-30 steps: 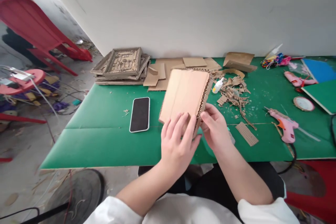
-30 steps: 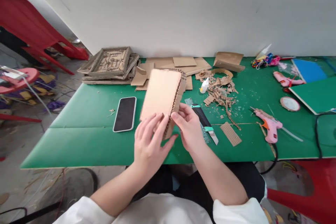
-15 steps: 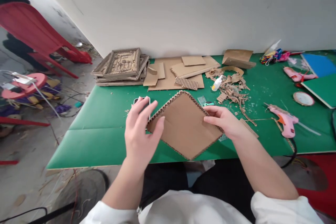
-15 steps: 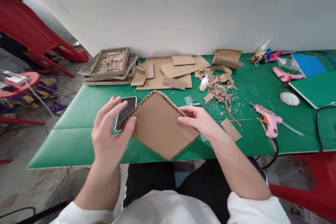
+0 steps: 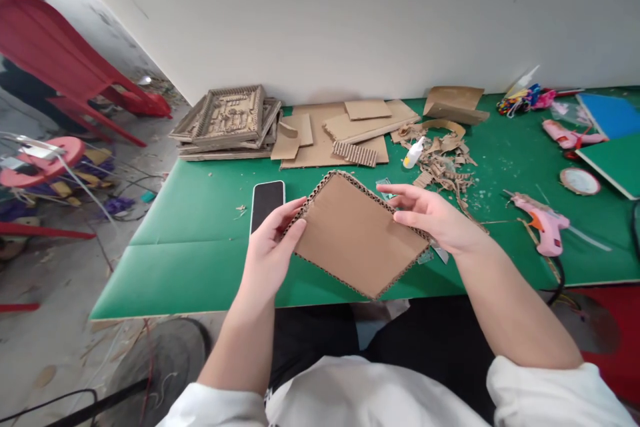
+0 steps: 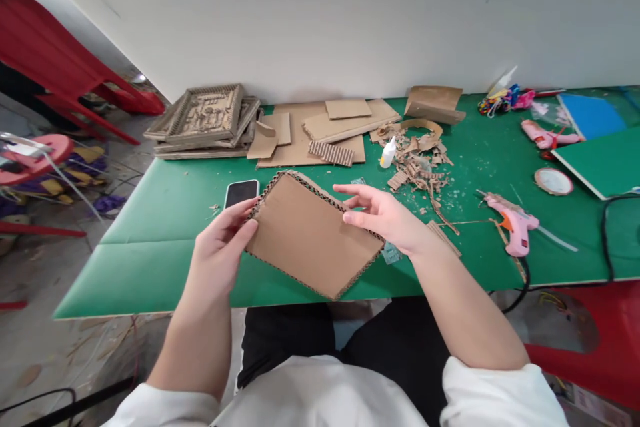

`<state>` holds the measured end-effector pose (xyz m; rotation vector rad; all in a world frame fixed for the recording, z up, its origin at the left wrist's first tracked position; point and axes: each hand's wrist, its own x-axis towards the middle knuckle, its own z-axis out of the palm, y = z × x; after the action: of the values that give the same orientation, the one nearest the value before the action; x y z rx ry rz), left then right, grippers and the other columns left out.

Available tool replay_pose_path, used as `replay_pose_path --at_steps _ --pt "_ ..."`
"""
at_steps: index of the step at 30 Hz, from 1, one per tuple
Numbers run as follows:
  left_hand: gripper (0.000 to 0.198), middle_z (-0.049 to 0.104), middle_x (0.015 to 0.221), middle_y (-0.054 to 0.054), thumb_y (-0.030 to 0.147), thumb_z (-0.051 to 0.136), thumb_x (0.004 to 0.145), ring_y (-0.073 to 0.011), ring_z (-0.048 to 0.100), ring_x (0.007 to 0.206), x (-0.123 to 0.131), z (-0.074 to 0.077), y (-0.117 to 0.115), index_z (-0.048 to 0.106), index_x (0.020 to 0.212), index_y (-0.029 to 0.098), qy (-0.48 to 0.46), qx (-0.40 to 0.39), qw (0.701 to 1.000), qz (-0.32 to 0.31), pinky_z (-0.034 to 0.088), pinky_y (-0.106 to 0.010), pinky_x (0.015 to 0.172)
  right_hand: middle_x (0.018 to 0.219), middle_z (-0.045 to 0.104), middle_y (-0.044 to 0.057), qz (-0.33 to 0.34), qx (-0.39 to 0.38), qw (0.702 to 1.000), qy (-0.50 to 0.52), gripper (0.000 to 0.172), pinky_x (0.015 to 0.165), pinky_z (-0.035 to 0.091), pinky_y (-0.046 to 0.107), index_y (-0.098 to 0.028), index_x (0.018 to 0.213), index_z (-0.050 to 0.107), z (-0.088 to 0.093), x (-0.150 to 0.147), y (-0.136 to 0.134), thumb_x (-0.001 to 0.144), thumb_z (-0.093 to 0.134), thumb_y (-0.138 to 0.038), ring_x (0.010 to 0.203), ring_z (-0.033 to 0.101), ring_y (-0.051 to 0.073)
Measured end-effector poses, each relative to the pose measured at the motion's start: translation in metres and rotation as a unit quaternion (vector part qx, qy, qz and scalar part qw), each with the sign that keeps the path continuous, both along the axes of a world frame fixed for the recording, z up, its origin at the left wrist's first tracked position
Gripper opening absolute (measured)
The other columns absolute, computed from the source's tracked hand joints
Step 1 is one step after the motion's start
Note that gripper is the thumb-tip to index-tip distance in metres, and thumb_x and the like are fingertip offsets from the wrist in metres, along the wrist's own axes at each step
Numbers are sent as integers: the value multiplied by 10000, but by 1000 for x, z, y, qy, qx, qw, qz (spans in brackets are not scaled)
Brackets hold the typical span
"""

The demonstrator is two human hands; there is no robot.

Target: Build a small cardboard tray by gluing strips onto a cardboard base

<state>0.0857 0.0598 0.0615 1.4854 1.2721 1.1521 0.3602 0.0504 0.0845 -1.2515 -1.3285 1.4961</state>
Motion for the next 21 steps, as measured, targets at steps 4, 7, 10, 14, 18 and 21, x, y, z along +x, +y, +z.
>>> replay_pose_path --at_steps 4,7,10,14,18,21 --pt "420 699 1053 -71 449 660 785 -182 648 967 1 -9 4 645 1126 204 -64 -31 997 29 535 -280 806 974 657 13 -14 4 1000 -24 494 857 518 343 -301 1208 609 -7 6 0 727 720 -308 924 631 150" --pt "426 695 1035 -76 444 662 781 -179 644 954 2 -15 5 645 1126 195 -78 -47 995 32 529 -277 795 922 663 13 -26 3 999 -46 472 863 518 366 -275 1191 621 -11 8 1 729 711 -304 884 638 150" --pt "446 685 956 -62 452 628 798 -156 641 863 2 -18 9 626 1159 190 -36 -41 998 29 524 -278 766 927 668 23 -32 22 997 -62 475 849 531 382 -272 1201 617 -12 8 1 736 701 -317 871 644 157" --pt "508 652 1015 -52 444 608 812 -158 621 921 5 -10 18 550 1267 225 49 10 999 -17 500 -299 847 981 672 43 -25 67 991 -111 502 867 537 384 -293 1251 587 -8 6 -2 763 684 -361 934 649 169" --pt "513 632 1104 -56 424 608 819 -167 609 941 15 6 26 520 1290 241 68 64 995 -44 488 -295 850 1055 660 45 -3 128 978 -166 489 887 539 370 -335 1280 565 0 0 -8 801 646 -400 999 641 181" --pt "406 648 1049 -30 391 627 802 -145 606 845 24 14 27 590 1174 231 88 91 992 -1 489 -259 756 1079 656 31 4 147 968 -203 476 912 529 370 -371 1290 548 6 -5 -13 822 625 -402 1031 634 183"
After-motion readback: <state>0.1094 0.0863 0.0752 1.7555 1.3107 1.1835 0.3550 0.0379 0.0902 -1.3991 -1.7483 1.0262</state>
